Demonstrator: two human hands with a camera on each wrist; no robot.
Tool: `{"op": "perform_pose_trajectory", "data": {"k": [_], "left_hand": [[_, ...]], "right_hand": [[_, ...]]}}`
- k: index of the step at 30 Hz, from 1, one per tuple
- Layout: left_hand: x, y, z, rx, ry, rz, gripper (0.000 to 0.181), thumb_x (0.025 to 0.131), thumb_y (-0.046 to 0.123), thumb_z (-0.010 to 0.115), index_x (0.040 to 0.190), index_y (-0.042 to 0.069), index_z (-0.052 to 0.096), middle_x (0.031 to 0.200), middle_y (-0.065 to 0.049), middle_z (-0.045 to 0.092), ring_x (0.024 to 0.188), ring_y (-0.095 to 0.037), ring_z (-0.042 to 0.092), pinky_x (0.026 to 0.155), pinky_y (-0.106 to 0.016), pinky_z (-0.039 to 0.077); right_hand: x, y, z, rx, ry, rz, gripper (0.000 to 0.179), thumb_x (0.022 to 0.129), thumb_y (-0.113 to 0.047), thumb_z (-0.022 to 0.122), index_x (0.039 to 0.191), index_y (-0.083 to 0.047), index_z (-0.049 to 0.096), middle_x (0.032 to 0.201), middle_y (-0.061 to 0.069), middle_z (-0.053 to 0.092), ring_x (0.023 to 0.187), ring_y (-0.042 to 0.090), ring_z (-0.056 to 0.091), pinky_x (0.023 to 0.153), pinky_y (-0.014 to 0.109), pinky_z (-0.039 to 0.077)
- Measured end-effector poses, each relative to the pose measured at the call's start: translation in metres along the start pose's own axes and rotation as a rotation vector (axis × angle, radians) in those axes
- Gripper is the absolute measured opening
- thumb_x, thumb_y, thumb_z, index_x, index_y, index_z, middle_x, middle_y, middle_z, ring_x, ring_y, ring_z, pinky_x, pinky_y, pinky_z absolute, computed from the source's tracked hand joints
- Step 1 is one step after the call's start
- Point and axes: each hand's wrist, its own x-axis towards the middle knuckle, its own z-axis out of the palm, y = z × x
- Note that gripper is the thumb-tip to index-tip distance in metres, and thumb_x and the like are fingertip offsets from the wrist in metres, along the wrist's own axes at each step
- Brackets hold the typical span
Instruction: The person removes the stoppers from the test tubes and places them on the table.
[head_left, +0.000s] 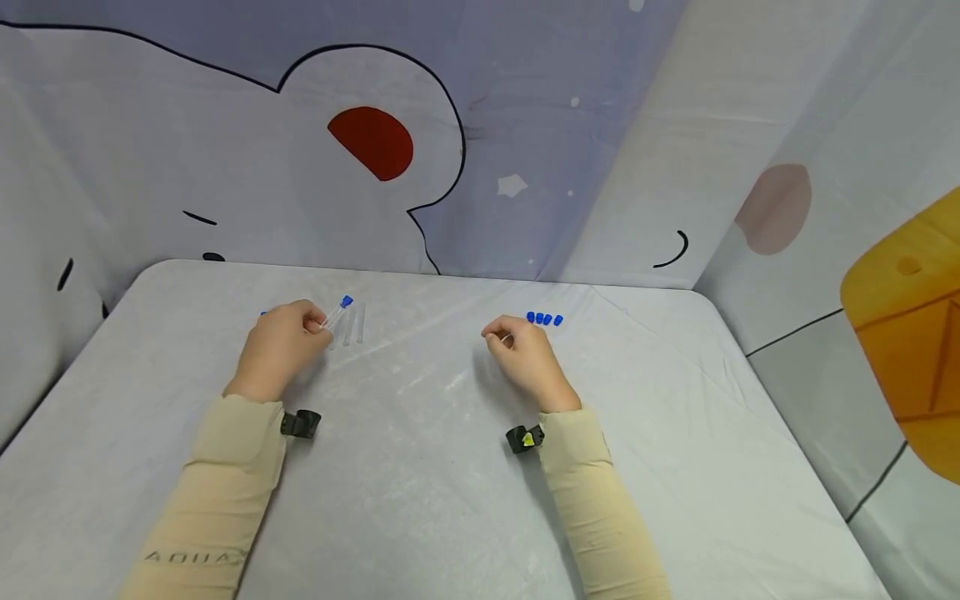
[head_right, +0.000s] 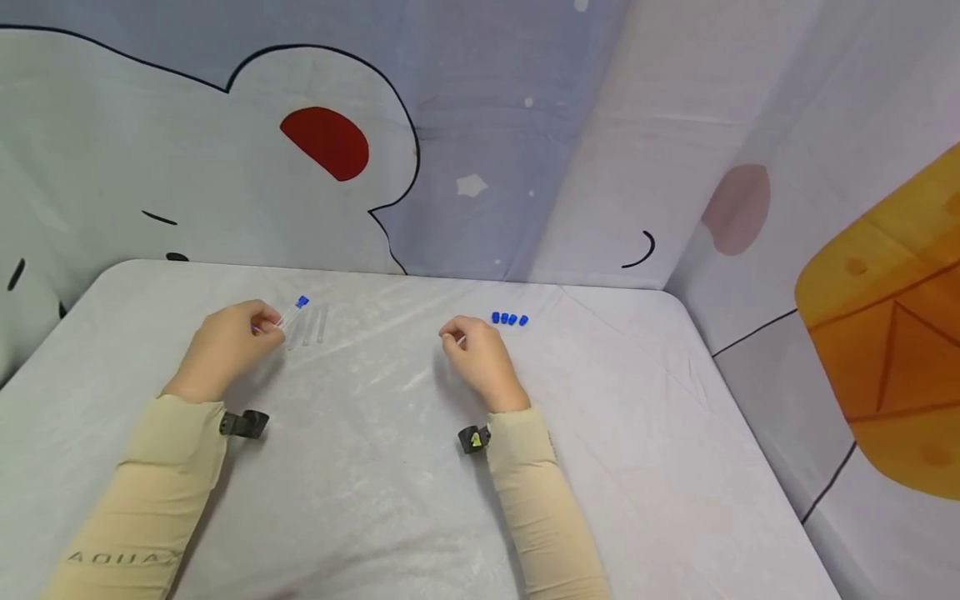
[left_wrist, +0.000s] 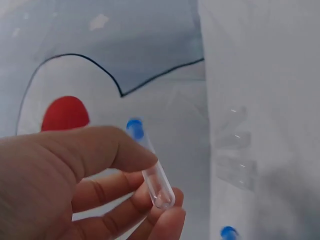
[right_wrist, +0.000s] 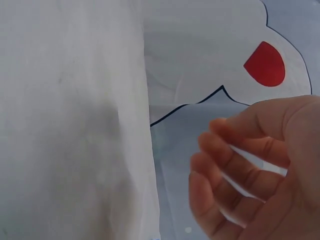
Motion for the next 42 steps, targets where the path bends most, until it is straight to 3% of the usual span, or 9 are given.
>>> {"op": "perform_pose_trajectory", "data": {"k": [9, 16, 24, 35, 42], "left_hand": [[-0.004, 0.026, -0.004, -0.04, -0.063, 0.157, 0.025, 0.09, 0.005, 0.057, 0.11, -0.004, 0.069, 0.1, -0.017, 0.069, 0.09, -0.029, 0.063, 0.082, -0.043, 0.05], [-0.009, 0.044, -0.002, -0.009, -0.09, 0.31, 0.02, 0.091, 0.003, 0.06, 0.108, -0.001, 0.07, 0.104, -0.015, 0.069, 0.092, -0.029, 0.065, 0.083, -0.046, 0.053], [-0.01, 0.048, 0.005, 0.051, -0.096, 0.448, 0.018, 0.09, 0.002, 0.066, 0.107, 0.003, 0.072, 0.099, -0.007, 0.069, 0.088, -0.023, 0.064, 0.079, -0.04, 0.054], [-0.014, 0.056, 0.011, 0.093, -0.129, 0.569, 0.017, 0.088, -0.001, 0.072, 0.104, 0.005, 0.072, 0.096, -0.004, 0.068, 0.086, -0.022, 0.061, 0.077, -0.039, 0.054], [-0.017, 0.059, 0.012, 0.102, -0.137, 0.597, 0.017, 0.088, 0.0, 0.073, 0.104, 0.005, 0.072, 0.097, -0.004, 0.068, 0.086, -0.022, 0.062, 0.077, -0.039, 0.054]], "right_hand": [[-0.002, -0.01, 0.0, 0.032, -0.053, -0.201, 0.018, 0.1, -0.009, 0.061, 0.111, -0.002, 0.073, 0.098, 0.004, 0.069, 0.085, 0.017, 0.061, 0.078, 0.034, 0.054], [-0.004, -0.016, 0.0, 0.053, -0.074, -0.255, 0.016, 0.101, -0.012, 0.062, 0.112, -0.007, 0.073, 0.1, 0.001, 0.07, 0.085, 0.013, 0.061, 0.075, 0.03, 0.054], [-0.004, -0.023, 0.001, 0.062, -0.104, -0.339, 0.021, 0.102, -0.018, 0.062, 0.116, -0.005, 0.071, 0.101, 0.0, 0.07, 0.088, 0.011, 0.062, 0.076, 0.028, 0.054], [-0.005, -0.03, 0.005, 0.067, -0.176, -0.373, 0.019, 0.101, -0.021, 0.065, 0.113, -0.008, 0.072, 0.097, -0.004, 0.069, 0.086, 0.007, 0.061, 0.074, 0.027, 0.053], [-0.006, -0.032, 0.008, 0.049, -0.207, -0.425, 0.017, 0.1, -0.018, 0.066, 0.112, -0.008, 0.072, 0.095, -0.003, 0.07, 0.084, 0.007, 0.061, 0.073, 0.025, 0.053]]}}
